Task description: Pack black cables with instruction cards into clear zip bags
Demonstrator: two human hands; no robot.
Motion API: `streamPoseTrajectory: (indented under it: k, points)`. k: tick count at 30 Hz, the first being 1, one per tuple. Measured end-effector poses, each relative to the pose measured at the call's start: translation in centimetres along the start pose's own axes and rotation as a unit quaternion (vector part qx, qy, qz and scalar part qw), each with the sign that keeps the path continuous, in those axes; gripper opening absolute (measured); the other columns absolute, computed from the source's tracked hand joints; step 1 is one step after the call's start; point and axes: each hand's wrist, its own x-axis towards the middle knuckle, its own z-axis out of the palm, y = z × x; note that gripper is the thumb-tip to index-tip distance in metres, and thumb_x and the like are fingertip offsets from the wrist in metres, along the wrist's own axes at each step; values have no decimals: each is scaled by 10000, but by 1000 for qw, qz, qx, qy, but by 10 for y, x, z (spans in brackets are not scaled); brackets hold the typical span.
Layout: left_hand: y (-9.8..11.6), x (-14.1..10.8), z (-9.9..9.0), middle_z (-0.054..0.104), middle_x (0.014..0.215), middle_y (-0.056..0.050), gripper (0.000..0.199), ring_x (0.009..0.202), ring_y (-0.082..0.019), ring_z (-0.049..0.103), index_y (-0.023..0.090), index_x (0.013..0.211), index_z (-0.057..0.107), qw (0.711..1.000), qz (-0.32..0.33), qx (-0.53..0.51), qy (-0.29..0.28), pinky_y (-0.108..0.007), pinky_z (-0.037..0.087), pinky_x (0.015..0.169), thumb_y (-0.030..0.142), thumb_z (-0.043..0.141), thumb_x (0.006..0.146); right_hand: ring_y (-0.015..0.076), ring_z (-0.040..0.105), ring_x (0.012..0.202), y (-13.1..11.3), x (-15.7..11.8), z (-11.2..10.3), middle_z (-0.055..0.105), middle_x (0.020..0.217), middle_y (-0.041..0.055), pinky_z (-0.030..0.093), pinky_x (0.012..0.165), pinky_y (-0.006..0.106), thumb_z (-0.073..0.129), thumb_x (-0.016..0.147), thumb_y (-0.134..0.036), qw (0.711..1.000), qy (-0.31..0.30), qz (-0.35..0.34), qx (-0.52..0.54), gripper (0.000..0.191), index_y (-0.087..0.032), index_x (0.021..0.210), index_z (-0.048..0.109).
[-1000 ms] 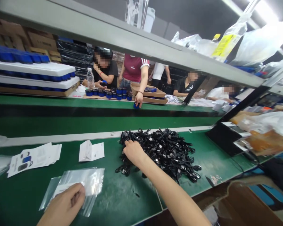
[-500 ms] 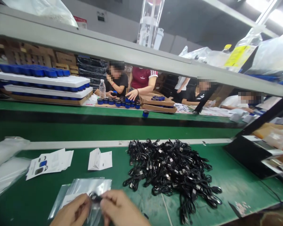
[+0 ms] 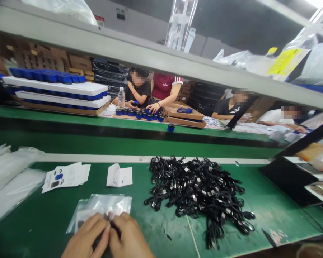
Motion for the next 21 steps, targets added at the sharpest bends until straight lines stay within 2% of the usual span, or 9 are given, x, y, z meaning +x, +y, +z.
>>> streamPoseTrajectory:
  k: [1, 3, 5, 7, 9, 12, 15, 19, 21]
  points:
    - [3, -1, -2, 618, 748, -12, 175, 708, -162, 624, 238, 745, 578, 1000, -3, 6, -2, -240, 497, 637, 196, 440, 845, 165, 573, 788, -1, -2, -3, 615, 829, 42, 449, 722, 245, 506, 785, -139, 994, -6, 21, 107, 281, -183, 1012, 665]
    - [7, -2, -5, 590, 747, -17, 217, 699, -160, 599, 222, 733, 563, 1000, -11, -3, -11, -255, 482, 640, 175, 396, 865, 107, 534, 668, -1, -5, -12, 612, 808, 13, 416, 603, 189, 602, 748, -194, 951, -81, 69, 290, 263, -179, 1001, 673]
    - [9, -2, -9, 568, 736, -18, 240, 684, -153, 578, 210, 718, 545, 1000, -15, -16, -9, -253, 467, 633, 164, 371, 877, 93, 528, 675, 3, -7, -22, 621, 864, 22, 392, 563, 166, 691, 702, -237, 909, -132, 87, 385, 354, -183, 1051, 663]
    - [9, -3, -11, 558, 732, -16, 237, 677, -149, 567, 205, 724, 538, 1000, -12, -23, -4, -249, 457, 629, 164, 368, 884, 118, 555, 772, 8, -9, -31, 622, 946, 45, 418, 599, 179, 733, 683, -275, 894, -165, 79, 408, 477, -199, 1140, 623]
    - [9, -4, -13, 554, 742, -16, 221, 688, -146, 563, 203, 744, 539, 1000, -9, -28, -11, -246, 453, 638, 165, 376, 888, 146, 567, 854, 10, -10, -37, 614, 1017, 61, 451, 649, 215, 720, 707, -311, 904, -183, 61, 381, 537, -224, 1216, 572]
    - [12, -5, -15, 544, 745, -12, 213, 691, -141, 556, 202, 736, 530, 999, 4, -35, -31, -239, 446, 638, 159, 384, 885, 146, 587, 809, 5, -11, -41, 637, 972, 44, 469, 711, 261, 618, 802, -340, 940, -189, 49, 281, 370, -225, 1154, 622]
    - [15, -5, -16, 542, 749, -10, 205, 700, -143, 549, 204, 743, 526, 998, 20, -39, -33, -238, 441, 639, 142, 384, 878, 136, 586, 702, 0, -10, -31, 651, 786, 0, 464, 740, 268, 622, 795, -336, 955, -163, 64, 240, 242, -189, 966, 707]
    - [18, -4, -17, 540, 742, -5, 204, 697, -143, 542, 201, 732, 508, 998, 24, -43, -30, -238, 435, 626, 130, 380, 874, 103, 504, 521, -4, -12, -11, 558, 570, -40, 433, 546, 192, 720, 695, -230, 984, 16, 91, 153, 92, -148, 730, 703]
    - [19, -3, -18, 530, 728, -5, 217, 681, -143, 535, 197, 719, 497, 998, 28, -45, -28, -240, 430, 606, 126, 365, 877, 111, 519, 539, -7, -14, -8, 569, 601, -25, 431, 542, 185, 681, 721, -145, 994, 67, 61, 65, 15, -156, 725, 691]
